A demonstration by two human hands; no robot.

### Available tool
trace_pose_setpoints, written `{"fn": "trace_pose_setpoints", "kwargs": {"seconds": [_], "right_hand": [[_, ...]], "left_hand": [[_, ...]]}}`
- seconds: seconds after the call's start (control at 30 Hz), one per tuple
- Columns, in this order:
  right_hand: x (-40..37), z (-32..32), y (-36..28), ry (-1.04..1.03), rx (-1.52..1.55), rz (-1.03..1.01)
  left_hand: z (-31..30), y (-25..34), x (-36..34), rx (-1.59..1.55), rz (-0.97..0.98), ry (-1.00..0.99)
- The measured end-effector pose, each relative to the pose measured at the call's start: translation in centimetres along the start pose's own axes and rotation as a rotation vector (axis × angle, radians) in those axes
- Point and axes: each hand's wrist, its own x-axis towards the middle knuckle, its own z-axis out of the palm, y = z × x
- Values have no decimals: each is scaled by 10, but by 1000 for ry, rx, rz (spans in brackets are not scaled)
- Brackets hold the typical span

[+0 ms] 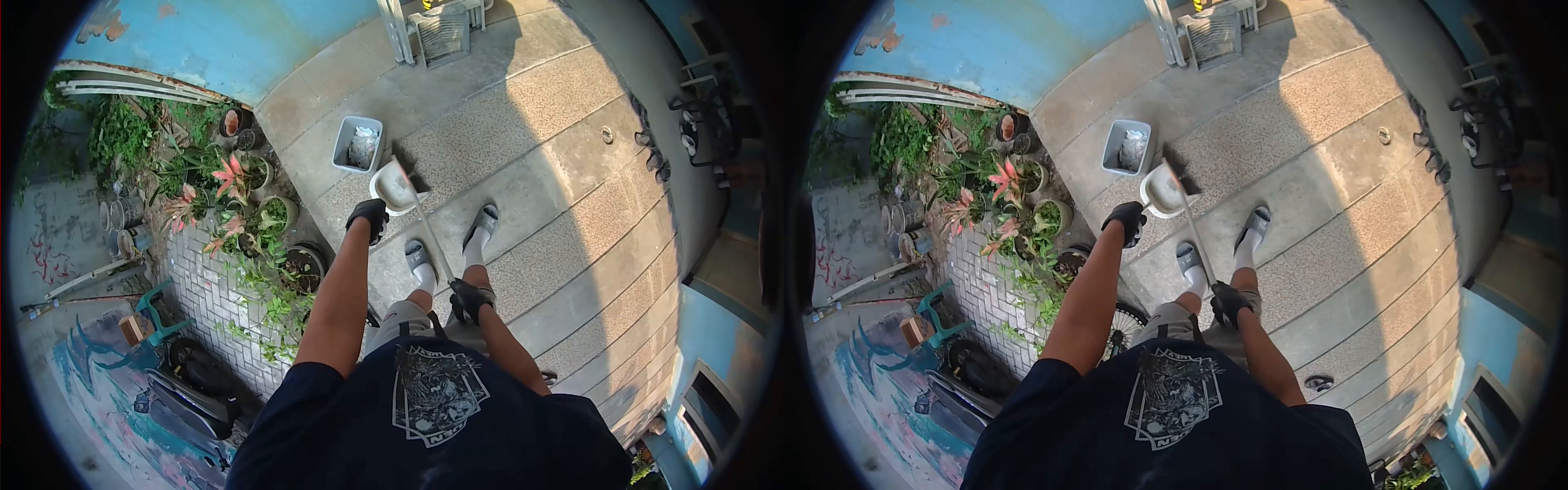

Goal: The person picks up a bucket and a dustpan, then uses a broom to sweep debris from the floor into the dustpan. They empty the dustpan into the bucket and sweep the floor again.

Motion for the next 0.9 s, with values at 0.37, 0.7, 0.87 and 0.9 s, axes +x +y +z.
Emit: {"fn": "trace_pose_setpoints", "kwargs": {"seconds": [0.37,0.7,0.87,0.9], "right_hand": [[11,-55,-19,533,-654,-369],[61,-7,-25,458,-1134,-91],[-62,-5,-1,252,-749,27],[-75,-9,-4,255,-757,25]], "left_hand": [[-19,-23,-33,-10,6,93],[-47,-59,4,-140,-93,45],[-35,-37,-13,-105,-15,70],[-35,-35,-16,-106,-33,75]]}}
